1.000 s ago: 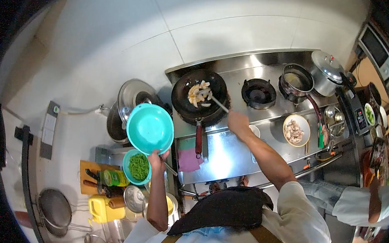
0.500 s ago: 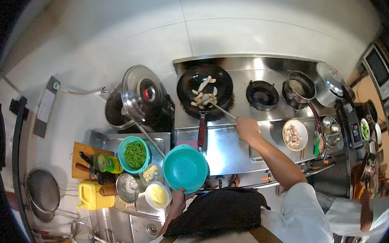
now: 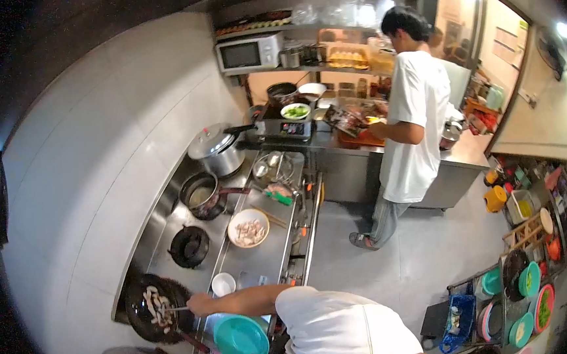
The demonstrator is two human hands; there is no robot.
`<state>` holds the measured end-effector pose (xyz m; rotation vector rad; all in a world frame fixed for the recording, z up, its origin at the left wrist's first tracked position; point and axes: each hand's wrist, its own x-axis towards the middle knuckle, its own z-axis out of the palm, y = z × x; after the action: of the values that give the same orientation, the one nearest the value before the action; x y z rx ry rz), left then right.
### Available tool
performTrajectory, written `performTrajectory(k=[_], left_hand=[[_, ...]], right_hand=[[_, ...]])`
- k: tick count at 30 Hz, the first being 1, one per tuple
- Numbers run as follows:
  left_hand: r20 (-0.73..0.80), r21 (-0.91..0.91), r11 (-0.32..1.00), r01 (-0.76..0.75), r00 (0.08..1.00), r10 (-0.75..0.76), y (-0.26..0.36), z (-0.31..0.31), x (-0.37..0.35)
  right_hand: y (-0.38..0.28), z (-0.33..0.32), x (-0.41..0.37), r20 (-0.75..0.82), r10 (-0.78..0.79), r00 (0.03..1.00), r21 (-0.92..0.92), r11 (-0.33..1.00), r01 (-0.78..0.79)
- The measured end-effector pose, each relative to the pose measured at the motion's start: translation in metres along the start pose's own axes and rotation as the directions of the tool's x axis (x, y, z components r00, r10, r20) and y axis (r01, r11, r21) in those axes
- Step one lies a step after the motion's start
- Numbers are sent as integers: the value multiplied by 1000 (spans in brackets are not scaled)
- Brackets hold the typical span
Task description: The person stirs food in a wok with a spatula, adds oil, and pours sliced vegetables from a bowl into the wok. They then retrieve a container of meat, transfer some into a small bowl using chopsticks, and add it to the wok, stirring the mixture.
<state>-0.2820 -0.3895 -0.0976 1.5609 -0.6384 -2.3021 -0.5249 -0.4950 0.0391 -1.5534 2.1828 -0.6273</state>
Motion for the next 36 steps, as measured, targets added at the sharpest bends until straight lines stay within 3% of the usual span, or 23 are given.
performTrajectory(k=[3, 5, 9, 12, 14, 18, 24, 25, 27, 28, 29, 30, 31, 32, 33, 34, 35, 36], left_hand=[[-54, 37, 988, -147, 987, 149, 37, 26, -17], [-99, 55, 957, -284, 952, 289, 69, 38, -31], [-172, 72, 877, -476, 860, 481, 122, 50, -51], [-164, 40, 880, -472, 866, 472, 142, 51, -49], [-124, 8, 911, -413, 903, 411, 149, 50, -39], [123, 1, 969, -248, 961, 246, 166, 22, 10], [35, 75, 929, -362, 932, 360, 160, 11, 27], [12, 85, 920, -382, 924, 383, 158, 11, 32], [97, 29, 908, -417, 906, 413, 156, 13, 33], [69, 11, 915, -404, 913, 403, 155, 17, 30], [127, -25, 915, -403, 907, 402, 153, 17, 38], [73, -87, 902, -424, 900, 430, 151, 24, 39], [277, -123, 871, -476, 826, 491, 145, 4, 58], [104, -3, 862, -507, 857, 504, 151, 33, 12], [115, 140, 862, -488, 872, 475, 150, 14, 31], [-38, 299, 804, -513, 836, 548, 145, 13, 39], [-59, 177, 867, -465, 875, 481, 146, 13, 38], [-41, 68, 866, -495, 866, 498, 143, 15, 39]], right_hand=[[-9, -5, 8, -53, 32, 998, 35, 999, -30], [-29, -17, 13, -3, 114, 993, 51, 992, -114], [-42, 19, 47, 54, 33, 998, 58, 998, -36], [-37, 38, 46, 69, -23, 997, 120, 993, 15], [-37, 13, 26, 101, -40, 994, 88, 996, 31], [-34, -4, 6, 77, -89, 993, 2, 996, 89], [-37, -45, -35, 190, -155, 969, -66, 983, 170], [-34, -38, -29, 171, -87, 981, -63, 993, 99], [-29, -28, -15, 179, -69, 981, -105, 991, 89], [-23, -17, -4, 132, -67, 989, -109, 991, 82], [-12, 2, 11, 77, -41, 996, -21, 999, 43], [8, 23, 30, 12, -255, 967, -151, 955, 253], [23, 47, 52, -18, -388, 922, -200, 905, 377], [21, 53, 58, 23, -146, 989, 65, 987, 144], [4, 39, 52, 107, -104, 989, -9, 994, 105], [9, 44, 60, 242, -156, 958, -101, 978, 185], [6, 39, 56, 193, -166, 967, -130, 973, 193], [-7, 11, 39, 237, -185, 954, 99, 981, 166]])
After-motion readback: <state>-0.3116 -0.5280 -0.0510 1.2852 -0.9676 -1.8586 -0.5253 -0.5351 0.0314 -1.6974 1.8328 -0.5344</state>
